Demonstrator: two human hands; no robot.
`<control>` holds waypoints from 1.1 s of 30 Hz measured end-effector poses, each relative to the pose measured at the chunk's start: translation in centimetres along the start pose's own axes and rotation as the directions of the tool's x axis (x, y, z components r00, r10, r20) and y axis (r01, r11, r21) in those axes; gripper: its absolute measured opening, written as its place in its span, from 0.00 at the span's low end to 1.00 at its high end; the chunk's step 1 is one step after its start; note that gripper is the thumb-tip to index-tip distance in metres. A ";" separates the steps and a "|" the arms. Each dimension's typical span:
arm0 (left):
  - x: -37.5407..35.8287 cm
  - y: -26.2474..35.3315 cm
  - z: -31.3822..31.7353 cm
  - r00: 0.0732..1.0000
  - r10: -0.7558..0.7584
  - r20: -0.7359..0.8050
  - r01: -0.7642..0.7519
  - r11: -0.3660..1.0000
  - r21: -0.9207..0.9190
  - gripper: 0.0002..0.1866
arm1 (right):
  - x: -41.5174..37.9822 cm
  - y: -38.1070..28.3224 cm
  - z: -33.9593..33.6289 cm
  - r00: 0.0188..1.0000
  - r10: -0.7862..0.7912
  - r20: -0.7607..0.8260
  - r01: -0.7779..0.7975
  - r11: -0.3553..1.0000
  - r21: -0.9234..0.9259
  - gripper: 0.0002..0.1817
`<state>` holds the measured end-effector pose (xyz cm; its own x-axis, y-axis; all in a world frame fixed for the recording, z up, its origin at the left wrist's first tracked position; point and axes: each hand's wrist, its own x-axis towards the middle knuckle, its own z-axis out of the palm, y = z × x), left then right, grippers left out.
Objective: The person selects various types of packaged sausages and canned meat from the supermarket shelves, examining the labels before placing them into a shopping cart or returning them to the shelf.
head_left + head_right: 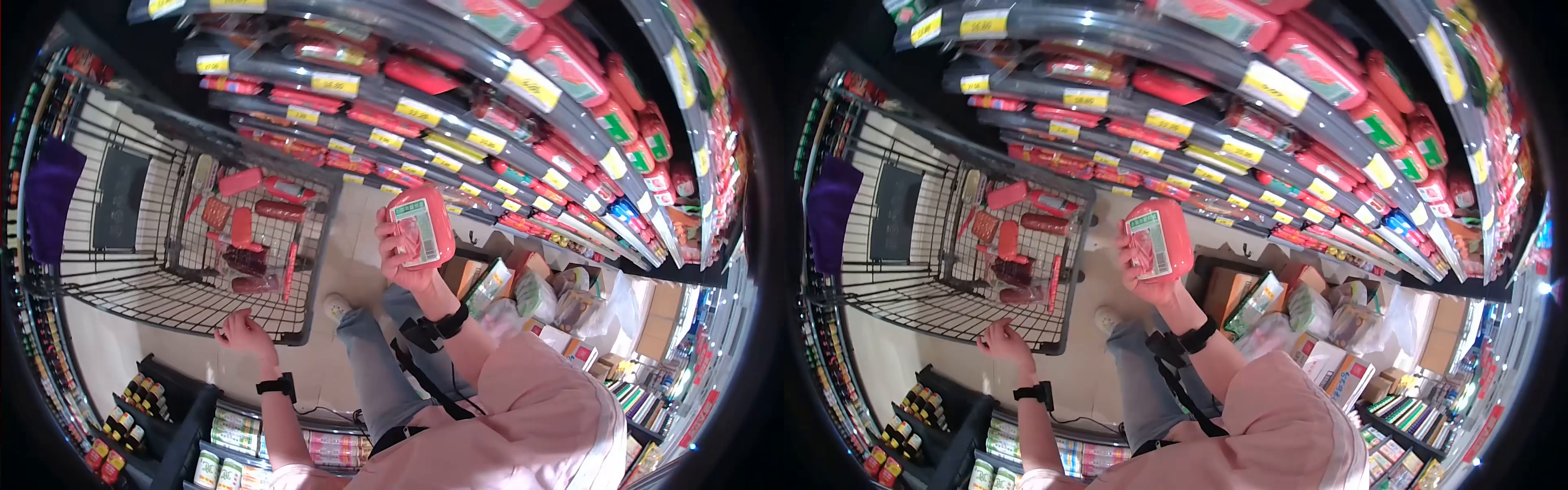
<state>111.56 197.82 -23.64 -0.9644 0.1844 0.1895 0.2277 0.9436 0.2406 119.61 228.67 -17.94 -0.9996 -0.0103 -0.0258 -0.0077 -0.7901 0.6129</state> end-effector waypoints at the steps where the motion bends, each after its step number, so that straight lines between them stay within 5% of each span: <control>1: 0.0 0.1 -0.1 0.999 -0.001 0.040 0.000 0.999 0.033 0.10 | -0.9 -0.6 0.7 1.000 -0.026 -0.012 0.025 0.999 -0.048 0.29; 4: -0.4 0.0 0.3 0.999 0.011 0.036 -0.013 0.998 0.065 0.08 | -4.0 -1.4 3.9 0.980 -0.155 -0.127 0.133 0.976 -0.171 0.29; 6: -0.4 0.3 0.4 0.994 -0.053 0.095 0.042 0.993 0.114 0.07 | -5.6 -1.4 6.5 0.990 -0.125 -0.069 0.104 0.961 -0.257 0.30; 8: -0.4 0.5 0.2 0.995 -0.046 0.087 0.038 0.995 0.089 0.07 | -7.6 -1.6 8.5 0.943 -0.290 -0.161 0.157 0.817 -0.554 0.33; 10: -0.5 1.0 -0.4 0.995 -0.052 0.079 0.046 0.995 0.083 0.07 | -9.2 -0.9 11.6 0.968 -0.236 -0.087 0.147 0.813 -0.563 0.34; 12: -0.8 1.9 -1.2 0.993 -0.048 0.112 0.024 0.978 0.207 0.07 | -10.7 0.3 13.8 0.928 -0.371 -0.045 0.170 0.526 -0.834 0.35; 18: -2.1 3.3 -1.8 0.982 -0.088 0.166 0.058 0.982 0.177 0.07 | -14.9 1.5 14.2 0.948 -0.318 -0.023 0.163 0.544 -0.823 0.44; 20: -2.8 3.9 -2.2 0.983 -0.072 0.167 0.035 0.976 0.214 0.06 | -16.0 0.5 11.5 0.944 -0.311 0.114 0.300 0.662 -0.687 0.47; 21: -3.2 3.8 -1.9 0.987 -0.037 0.159 -0.007 0.964 0.267 0.06 | -16.1 0.8 11.3 0.932 -0.328 0.153 0.307 0.495 -0.813 0.45; 22: -3.4 3.6 -1.8 0.988 -0.041 0.146 0.000 0.962 0.273 0.06 | -15.8 0.9 11.0 0.936 -0.316 0.157 0.305 0.501 -0.810 0.45; 24: -4.2 3.8 -1.3 0.987 -0.031 0.158 -0.023 0.944 0.328 0.06 | -15.7 1.2 11.5 0.954 -0.252 0.161 0.299 0.813 -0.499 0.43; 28: -5.4 4.3 -1.4 0.995 0.056 0.079 -0.067 0.988 0.140 0.03 | -14.7 3.4 15.7 0.891 -0.447 0.077 0.446 0.836 -0.320 0.43; 30: -6.8 2.0 1.5 0.988 0.156 0.012 -0.156 0.973 0.173 0.02 | -14.4 3.5 17.8 0.879 -0.398 0.261 0.476 0.728 -0.493 0.44; 31: -7.4 1.0 3.2 1.000 0.006 -0.001 -0.006 0.980 -0.199 0.02 | -14.3 3.9 19.3 0.866 -0.364 0.343 0.497 0.702 -0.510 0.43; 32: -7.6 0.6 4.1 0.989 -0.138 0.045 0.140 0.828 -0.543 0.02 | -14.5 3.5 20.4 0.858 -0.374 0.352 0.511 0.692 -0.510 0.43; 33: -7.4 1.3 3.4 0.991 -0.121 0.053 0.130 0.825 -0.550 0.02 | -15.1 3.0 21.2 0.881 -0.319 0.349 0.465 0.717 -0.520 0.41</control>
<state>118.53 198.64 -27.95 -0.9906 0.0835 0.1081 0.1363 0.6515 0.7463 134.11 239.46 1.08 -0.8879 0.4564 0.0573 -0.4563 -0.8897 0.0166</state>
